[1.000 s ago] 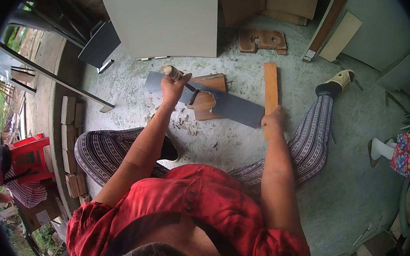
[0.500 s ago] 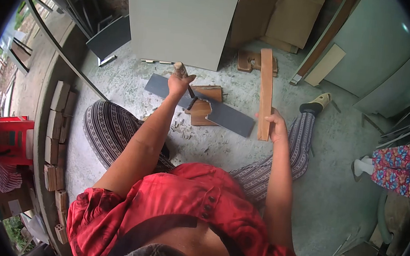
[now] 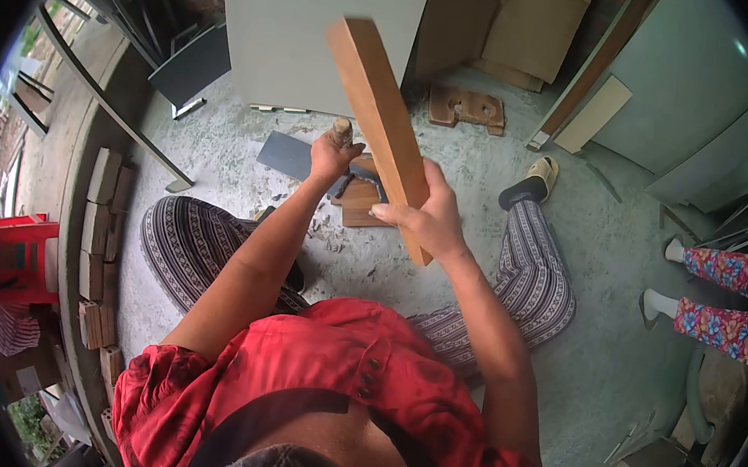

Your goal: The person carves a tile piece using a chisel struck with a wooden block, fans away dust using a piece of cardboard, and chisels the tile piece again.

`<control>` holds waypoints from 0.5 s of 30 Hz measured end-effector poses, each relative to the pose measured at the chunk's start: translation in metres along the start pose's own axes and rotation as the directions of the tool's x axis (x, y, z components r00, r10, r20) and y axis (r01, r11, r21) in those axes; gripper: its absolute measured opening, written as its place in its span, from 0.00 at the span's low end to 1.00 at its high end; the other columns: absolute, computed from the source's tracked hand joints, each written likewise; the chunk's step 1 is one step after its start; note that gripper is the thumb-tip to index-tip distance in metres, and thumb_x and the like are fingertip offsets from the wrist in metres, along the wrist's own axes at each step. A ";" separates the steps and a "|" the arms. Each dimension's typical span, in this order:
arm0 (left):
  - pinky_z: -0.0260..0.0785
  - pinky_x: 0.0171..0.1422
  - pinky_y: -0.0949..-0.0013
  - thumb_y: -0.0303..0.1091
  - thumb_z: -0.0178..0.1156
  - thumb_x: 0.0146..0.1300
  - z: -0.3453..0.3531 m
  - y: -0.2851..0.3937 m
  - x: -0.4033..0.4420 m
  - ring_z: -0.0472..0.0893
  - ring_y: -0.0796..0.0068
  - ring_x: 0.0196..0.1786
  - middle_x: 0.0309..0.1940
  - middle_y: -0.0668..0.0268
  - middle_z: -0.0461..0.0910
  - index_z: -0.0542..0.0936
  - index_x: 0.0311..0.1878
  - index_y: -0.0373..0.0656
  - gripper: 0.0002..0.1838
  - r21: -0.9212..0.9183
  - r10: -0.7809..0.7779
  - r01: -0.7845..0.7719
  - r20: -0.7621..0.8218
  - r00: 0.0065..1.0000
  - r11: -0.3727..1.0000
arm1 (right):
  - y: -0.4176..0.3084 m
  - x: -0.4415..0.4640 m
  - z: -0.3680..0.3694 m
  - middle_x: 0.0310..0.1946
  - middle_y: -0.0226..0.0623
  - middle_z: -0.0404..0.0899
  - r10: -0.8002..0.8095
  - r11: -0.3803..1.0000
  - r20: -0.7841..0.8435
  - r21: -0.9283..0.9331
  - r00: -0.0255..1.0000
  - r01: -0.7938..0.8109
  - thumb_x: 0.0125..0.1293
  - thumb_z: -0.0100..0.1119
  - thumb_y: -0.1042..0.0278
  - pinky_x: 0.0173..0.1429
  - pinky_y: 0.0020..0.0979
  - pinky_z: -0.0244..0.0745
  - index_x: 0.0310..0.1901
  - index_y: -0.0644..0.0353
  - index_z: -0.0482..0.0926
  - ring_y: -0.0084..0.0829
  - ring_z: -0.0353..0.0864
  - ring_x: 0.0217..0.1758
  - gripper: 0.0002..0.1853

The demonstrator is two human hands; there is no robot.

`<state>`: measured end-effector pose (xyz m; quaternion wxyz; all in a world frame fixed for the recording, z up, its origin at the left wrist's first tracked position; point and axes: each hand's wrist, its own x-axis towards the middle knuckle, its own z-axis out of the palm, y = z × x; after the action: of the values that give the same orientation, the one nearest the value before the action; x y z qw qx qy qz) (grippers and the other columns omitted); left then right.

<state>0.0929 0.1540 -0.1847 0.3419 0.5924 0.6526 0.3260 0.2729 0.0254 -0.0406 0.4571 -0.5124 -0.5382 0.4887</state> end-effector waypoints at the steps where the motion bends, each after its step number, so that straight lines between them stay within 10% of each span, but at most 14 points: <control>1: 0.70 0.47 0.60 0.38 0.70 0.42 0.001 -0.002 0.000 0.80 0.56 0.40 0.33 0.56 0.81 0.79 0.39 0.43 0.19 0.003 0.011 -0.011 0.028 1.000 1.000 | -0.013 0.004 0.003 0.44 0.40 0.74 -0.213 0.975 -0.027 -0.074 0.977 0.211 0.43 0.70 0.64 0.50 0.29 0.71 0.54 0.65 0.64 0.31 0.75 0.46 0.36; 5: 0.70 0.46 0.60 0.37 0.69 0.42 0.002 -0.004 0.002 0.80 0.56 0.39 0.32 0.56 0.81 0.79 0.38 0.43 0.18 -0.042 0.043 -0.041 0.047 0.998 0.998 | -0.018 0.016 0.011 0.42 0.45 0.76 -0.373 0.918 -0.095 -0.185 0.923 0.351 0.42 0.69 0.64 0.48 0.33 0.73 0.54 0.63 0.62 0.37 0.78 0.44 0.36; 7: 0.70 0.46 0.61 0.37 0.69 0.43 0.002 -0.011 0.004 0.80 0.56 0.38 0.31 0.57 0.81 0.78 0.36 0.42 0.17 -0.095 0.025 -0.022 0.029 0.999 0.995 | 0.013 0.020 0.011 0.39 0.47 0.77 -0.281 0.821 -0.016 -0.522 0.959 0.232 0.41 0.69 0.64 0.48 0.36 0.73 0.55 0.61 0.61 0.41 0.80 0.40 0.37; 8: 0.70 0.46 0.61 0.37 0.69 0.43 0.001 -0.013 0.005 0.80 0.56 0.38 0.31 0.57 0.81 0.78 0.36 0.42 0.17 -0.099 0.022 -0.019 0.025 0.999 0.995 | 0.024 0.023 0.009 0.38 0.49 0.78 0.017 0.751 0.017 -0.661 1.000 -0.002 0.39 0.68 0.64 0.48 0.35 0.72 0.54 0.61 0.62 0.46 0.80 0.42 0.38; 13: 0.71 0.45 0.63 0.38 0.70 0.42 0.002 -0.024 0.004 0.81 0.59 0.35 0.29 0.57 0.81 0.77 0.32 0.38 0.17 -0.192 0.013 -0.031 -0.090 0.996 0.981 | 0.018 0.034 0.005 0.38 0.53 0.78 0.105 0.807 0.047 -0.587 0.993 -0.057 0.41 0.65 0.62 0.46 0.38 0.73 0.51 0.64 0.64 0.47 0.80 0.41 0.34; 15: 0.71 0.44 0.64 0.38 0.71 0.41 -0.001 -0.024 0.004 0.81 0.60 0.34 0.28 0.57 0.81 0.77 0.31 0.39 0.17 -0.188 -0.049 0.036 -0.065 0.997 0.982 | -0.008 0.031 0.011 0.42 0.50 0.77 -0.139 0.953 0.007 -0.271 0.990 0.136 0.42 0.66 0.62 0.49 0.33 0.72 0.53 0.64 0.64 0.38 0.79 0.44 0.35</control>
<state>0.0782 0.1558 -0.2046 0.3800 0.5320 0.6431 0.3987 0.2596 0.0554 -0.0341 0.4188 -0.5342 -0.6315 0.3746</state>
